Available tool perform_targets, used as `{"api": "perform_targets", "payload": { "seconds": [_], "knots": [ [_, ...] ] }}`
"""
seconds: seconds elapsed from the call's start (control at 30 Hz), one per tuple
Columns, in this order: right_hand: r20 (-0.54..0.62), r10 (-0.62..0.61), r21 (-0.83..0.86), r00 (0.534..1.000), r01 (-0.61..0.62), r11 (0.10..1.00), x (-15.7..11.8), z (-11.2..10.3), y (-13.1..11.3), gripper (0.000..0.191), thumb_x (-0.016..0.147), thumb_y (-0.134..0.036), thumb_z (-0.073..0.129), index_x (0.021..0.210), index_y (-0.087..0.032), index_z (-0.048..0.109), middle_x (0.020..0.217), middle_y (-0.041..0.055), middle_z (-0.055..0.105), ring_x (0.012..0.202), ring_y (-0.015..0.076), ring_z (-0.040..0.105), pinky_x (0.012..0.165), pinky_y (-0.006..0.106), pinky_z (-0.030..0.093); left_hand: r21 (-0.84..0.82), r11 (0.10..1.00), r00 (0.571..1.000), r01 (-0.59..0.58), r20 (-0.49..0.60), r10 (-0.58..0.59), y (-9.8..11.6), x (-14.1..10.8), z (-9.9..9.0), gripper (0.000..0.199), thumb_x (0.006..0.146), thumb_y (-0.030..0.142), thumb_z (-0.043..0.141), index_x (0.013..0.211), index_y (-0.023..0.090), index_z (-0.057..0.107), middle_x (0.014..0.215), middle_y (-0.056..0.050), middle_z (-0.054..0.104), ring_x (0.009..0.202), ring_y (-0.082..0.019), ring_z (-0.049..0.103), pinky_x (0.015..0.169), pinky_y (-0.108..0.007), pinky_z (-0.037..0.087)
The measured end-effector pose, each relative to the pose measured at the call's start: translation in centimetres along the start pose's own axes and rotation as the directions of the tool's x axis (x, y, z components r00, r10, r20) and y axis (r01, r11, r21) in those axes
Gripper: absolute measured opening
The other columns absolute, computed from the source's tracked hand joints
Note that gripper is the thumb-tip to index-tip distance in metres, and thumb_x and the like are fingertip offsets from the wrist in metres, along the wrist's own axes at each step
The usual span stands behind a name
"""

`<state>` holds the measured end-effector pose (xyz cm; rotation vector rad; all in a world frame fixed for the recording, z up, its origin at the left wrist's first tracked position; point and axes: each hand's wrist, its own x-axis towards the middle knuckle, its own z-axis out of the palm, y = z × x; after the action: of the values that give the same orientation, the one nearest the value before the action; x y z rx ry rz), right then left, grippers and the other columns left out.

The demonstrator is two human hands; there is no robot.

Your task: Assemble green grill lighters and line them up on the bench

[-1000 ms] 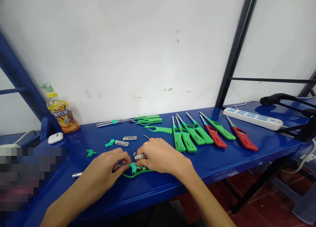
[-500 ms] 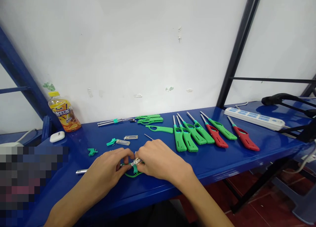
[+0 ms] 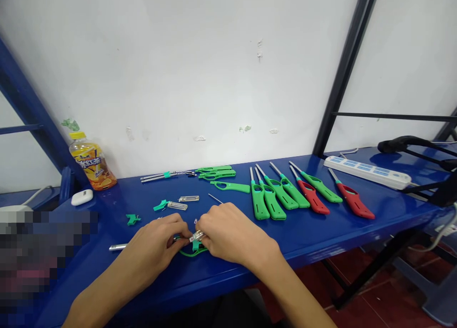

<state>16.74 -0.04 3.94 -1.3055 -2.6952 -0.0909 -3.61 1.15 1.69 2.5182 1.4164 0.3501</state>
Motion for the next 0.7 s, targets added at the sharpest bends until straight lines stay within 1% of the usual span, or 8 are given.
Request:
{"api": "perform_targets", "payload": {
  "seconds": [0.13, 0.3, 0.53, 0.7],
  "knots": [
    [-0.003, -0.001, -0.004, 1.0, 0.001, 1.0, 0.0, -0.05, -0.14, 0.022, 0.09, -0.017, 0.059, 0.068, -0.019, 0.06, 0.066, 0.0033, 0.069, 0.06, 0.0158, 0.056, 0.056, 0.034, 0.018, -0.004, 1.0, 1.0, -0.008, -0.008, 0.007, -0.08, 0.06, 0.05, 0.014, 0.097, 0.014, 0.061, 0.09, 0.023, 0.07, 0.094, 0.0, 0.069, 0.087, -0.019, 0.065, 0.073, -0.029, 0.039],
    [-0.032, -0.004, 0.045, 0.999, 0.005, 0.999, 0.32, -0.06, -0.42, 0.022, 0.089, -0.019, 0.062, 0.067, -0.019, 0.061, 0.068, 0.0025, 0.071, 0.059, 0.0148, 0.054, 0.057, 0.033, 0.02, 0.008, 1.0, 1.0, -0.007, 0.002, 0.007, -0.07, 0.1, -0.07, 0.017, 0.097, 0.013, 0.059, 0.089, 0.024, 0.071, 0.092, -0.001, 0.067, 0.084, -0.02, 0.064, 0.071, -0.03, 0.037],
    [-0.008, -0.008, 0.072, 1.0, 0.009, 0.997, 0.41, -0.28, -0.1, 0.016, 0.096, -0.017, 0.061, 0.081, -0.018, 0.066, 0.079, 0.0023, 0.074, 0.07, 0.0162, 0.061, 0.061, 0.031, 0.024, 0.014, 1.0, 1.0, 0.004, 0.003, -0.004, 0.08, 0.01, -0.12, 0.014, 0.095, 0.013, 0.064, 0.088, 0.023, 0.07, 0.092, -0.001, 0.068, 0.085, -0.02, 0.064, 0.071, -0.03, 0.036],
    [-0.008, 0.017, 0.041, 1.0, -0.017, 0.999, 0.37, -0.23, -0.04, 0.023, 0.106, -0.023, 0.053, 0.088, -0.018, 0.065, 0.078, 0.0028, 0.072, 0.068, 0.0166, 0.059, 0.06, 0.031, 0.023, 0.022, 1.0, 1.0, 0.002, -0.002, -0.002, 0.08, 0.05, 0.0, 0.012, 0.095, 0.013, 0.066, 0.089, 0.023, 0.069, 0.091, 0.0, 0.069, 0.083, -0.02, 0.065, 0.071, -0.03, 0.035]
  ]
}}
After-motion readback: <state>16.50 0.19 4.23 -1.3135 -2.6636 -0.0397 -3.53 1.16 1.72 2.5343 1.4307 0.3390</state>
